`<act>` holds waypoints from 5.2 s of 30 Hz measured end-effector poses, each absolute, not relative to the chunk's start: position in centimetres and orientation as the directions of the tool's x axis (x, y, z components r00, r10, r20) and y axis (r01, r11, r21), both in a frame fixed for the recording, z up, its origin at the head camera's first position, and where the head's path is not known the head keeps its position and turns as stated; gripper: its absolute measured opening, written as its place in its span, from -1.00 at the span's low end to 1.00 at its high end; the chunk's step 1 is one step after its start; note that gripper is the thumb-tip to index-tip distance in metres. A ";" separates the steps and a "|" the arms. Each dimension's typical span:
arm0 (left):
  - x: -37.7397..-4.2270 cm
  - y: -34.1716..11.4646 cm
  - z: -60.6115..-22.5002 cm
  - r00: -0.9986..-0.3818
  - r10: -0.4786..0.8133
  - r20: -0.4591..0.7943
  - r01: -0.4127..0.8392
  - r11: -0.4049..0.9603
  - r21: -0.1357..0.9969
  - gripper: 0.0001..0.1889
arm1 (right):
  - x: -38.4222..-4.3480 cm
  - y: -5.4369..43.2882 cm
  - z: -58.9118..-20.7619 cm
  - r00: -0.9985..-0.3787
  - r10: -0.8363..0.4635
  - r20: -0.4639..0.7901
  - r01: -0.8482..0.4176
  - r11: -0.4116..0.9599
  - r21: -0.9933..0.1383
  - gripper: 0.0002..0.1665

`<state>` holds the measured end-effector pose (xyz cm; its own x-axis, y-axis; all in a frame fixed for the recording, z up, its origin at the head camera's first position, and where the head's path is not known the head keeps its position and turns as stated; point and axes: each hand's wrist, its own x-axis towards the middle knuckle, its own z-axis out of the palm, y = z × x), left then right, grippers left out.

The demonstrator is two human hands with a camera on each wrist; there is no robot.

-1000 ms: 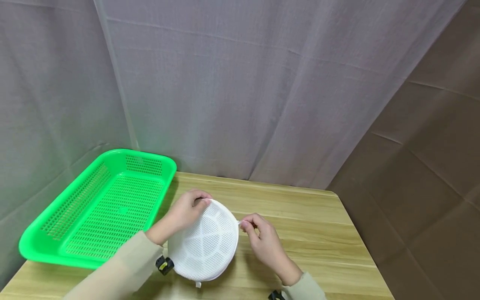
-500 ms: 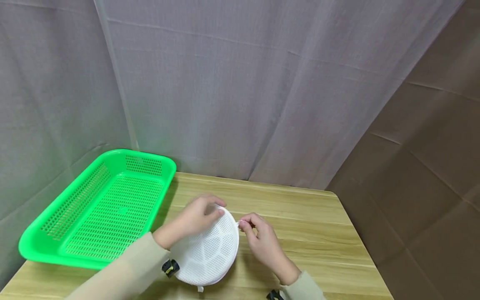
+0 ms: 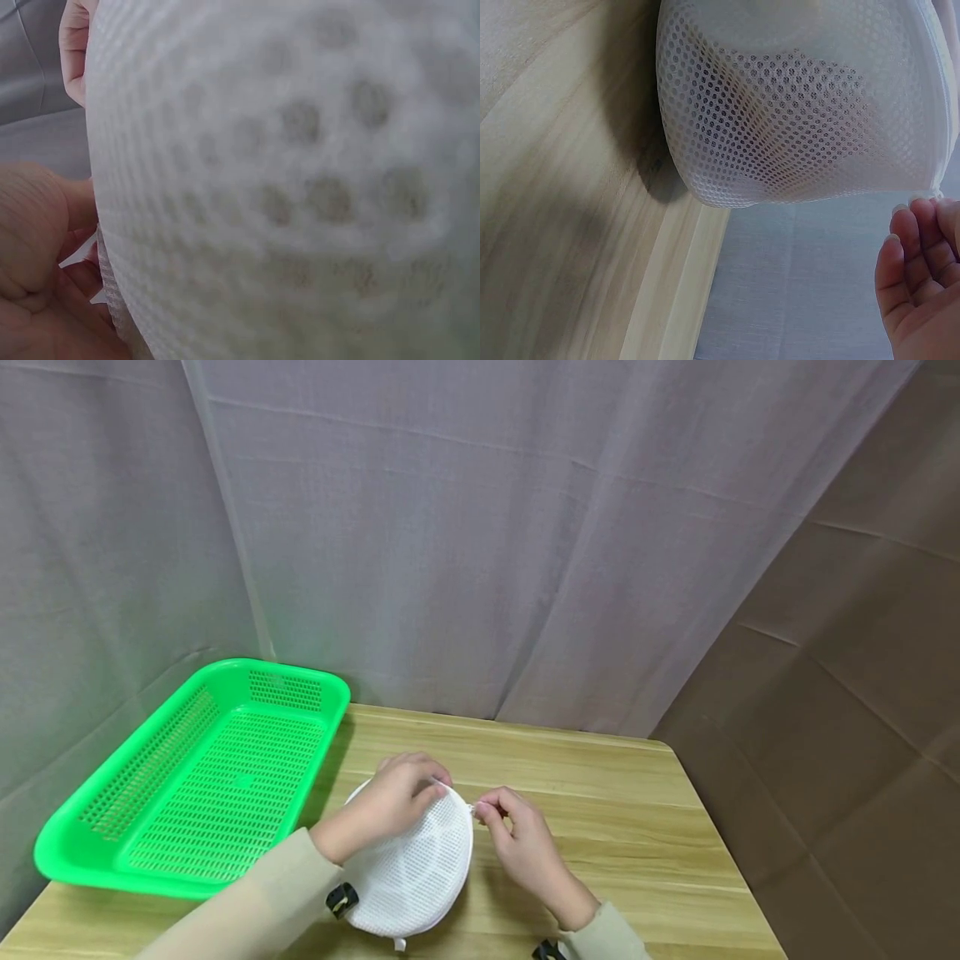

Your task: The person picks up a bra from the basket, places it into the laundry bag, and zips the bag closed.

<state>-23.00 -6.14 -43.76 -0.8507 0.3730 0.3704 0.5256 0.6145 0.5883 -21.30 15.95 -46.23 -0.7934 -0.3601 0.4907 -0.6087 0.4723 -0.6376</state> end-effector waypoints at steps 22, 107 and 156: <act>-23.3 -7.3 -44.0 -0.905 0.279 0.321 0.425 0.567 0.706 -0.97 | -21.4 15.9 -46.9 -0.781 -0.362 0.509 -0.624 0.476 -0.620 -0.92; -23.6 -7.9 -44.4 -0.921 0.223 0.319 0.388 0.588 0.710 -0.91 | -21.3 15.9 -47.1 -0.816 -0.338 0.468 -0.577 0.486 -0.656 -0.92; -23.1 -7.3 -44.2 -0.883 0.352 0.309 0.468 0.624 0.626 -0.61 | -21.5 15.4 -46.8 -0.803 -0.342 0.488 -0.596 0.478 -0.645 -0.90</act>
<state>-23.13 -7.29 -44.18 -0.8835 0.3520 0.3091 0.4676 0.6236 0.6264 -21.46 15.40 -46.81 -0.8029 -0.3423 0.4880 -0.5959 0.4781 -0.6452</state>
